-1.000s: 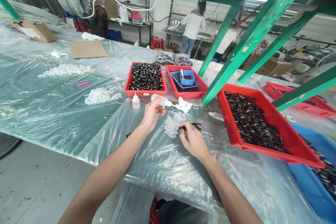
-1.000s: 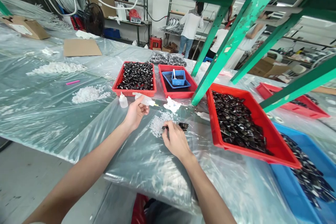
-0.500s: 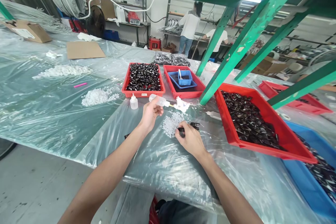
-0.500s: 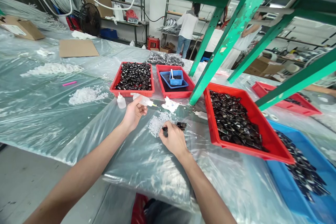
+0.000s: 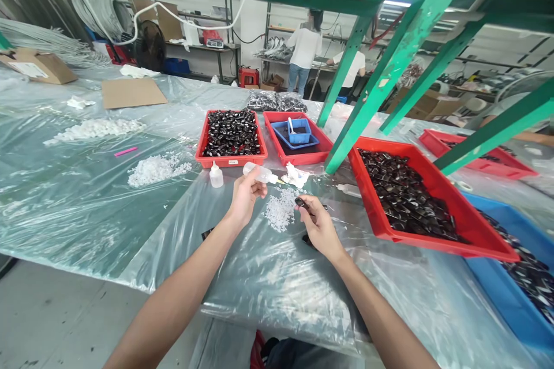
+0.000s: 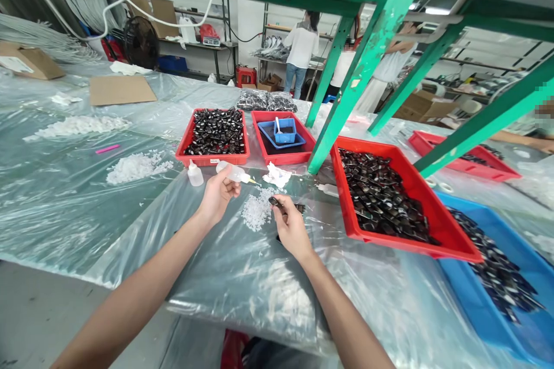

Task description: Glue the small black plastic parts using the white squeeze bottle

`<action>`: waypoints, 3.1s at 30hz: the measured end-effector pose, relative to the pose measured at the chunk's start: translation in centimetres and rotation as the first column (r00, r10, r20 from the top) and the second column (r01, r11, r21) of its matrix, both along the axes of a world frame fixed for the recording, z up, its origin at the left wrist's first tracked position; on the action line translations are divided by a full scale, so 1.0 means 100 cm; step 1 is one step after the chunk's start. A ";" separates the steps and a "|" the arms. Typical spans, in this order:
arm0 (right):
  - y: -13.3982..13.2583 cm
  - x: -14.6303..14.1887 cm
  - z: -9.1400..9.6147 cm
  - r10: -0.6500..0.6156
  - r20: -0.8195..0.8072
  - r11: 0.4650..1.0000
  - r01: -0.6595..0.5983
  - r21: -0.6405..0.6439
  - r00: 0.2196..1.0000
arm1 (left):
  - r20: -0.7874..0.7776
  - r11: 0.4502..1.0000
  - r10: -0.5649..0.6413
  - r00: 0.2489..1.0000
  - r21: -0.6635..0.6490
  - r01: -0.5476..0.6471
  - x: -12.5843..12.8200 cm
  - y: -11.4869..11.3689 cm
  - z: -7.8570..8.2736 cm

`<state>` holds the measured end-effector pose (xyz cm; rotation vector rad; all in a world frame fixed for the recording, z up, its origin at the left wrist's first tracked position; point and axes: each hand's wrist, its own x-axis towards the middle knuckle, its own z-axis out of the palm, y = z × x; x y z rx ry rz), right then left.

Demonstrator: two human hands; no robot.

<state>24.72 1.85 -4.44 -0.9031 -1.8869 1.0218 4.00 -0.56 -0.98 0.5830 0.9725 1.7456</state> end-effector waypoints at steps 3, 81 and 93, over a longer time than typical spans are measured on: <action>-0.001 -0.002 0.003 0.050 -0.130 0.988 -0.068 -0.139 0.990 | -0.064 1.000 -0.006 0.998 0.021 0.007 0.003 -0.002 0.000; -0.005 -0.007 0.006 0.094 -0.304 0.943 -0.183 -0.277 0.948 | -0.676 0.956 0.203 0.708 0.292 0.004 0.005 -0.015 -0.002; -0.006 -0.006 0.008 0.108 -0.315 0.942 -0.199 -0.270 0.943 | -0.670 0.955 0.208 0.712 0.297 0.001 0.006 -0.016 0.002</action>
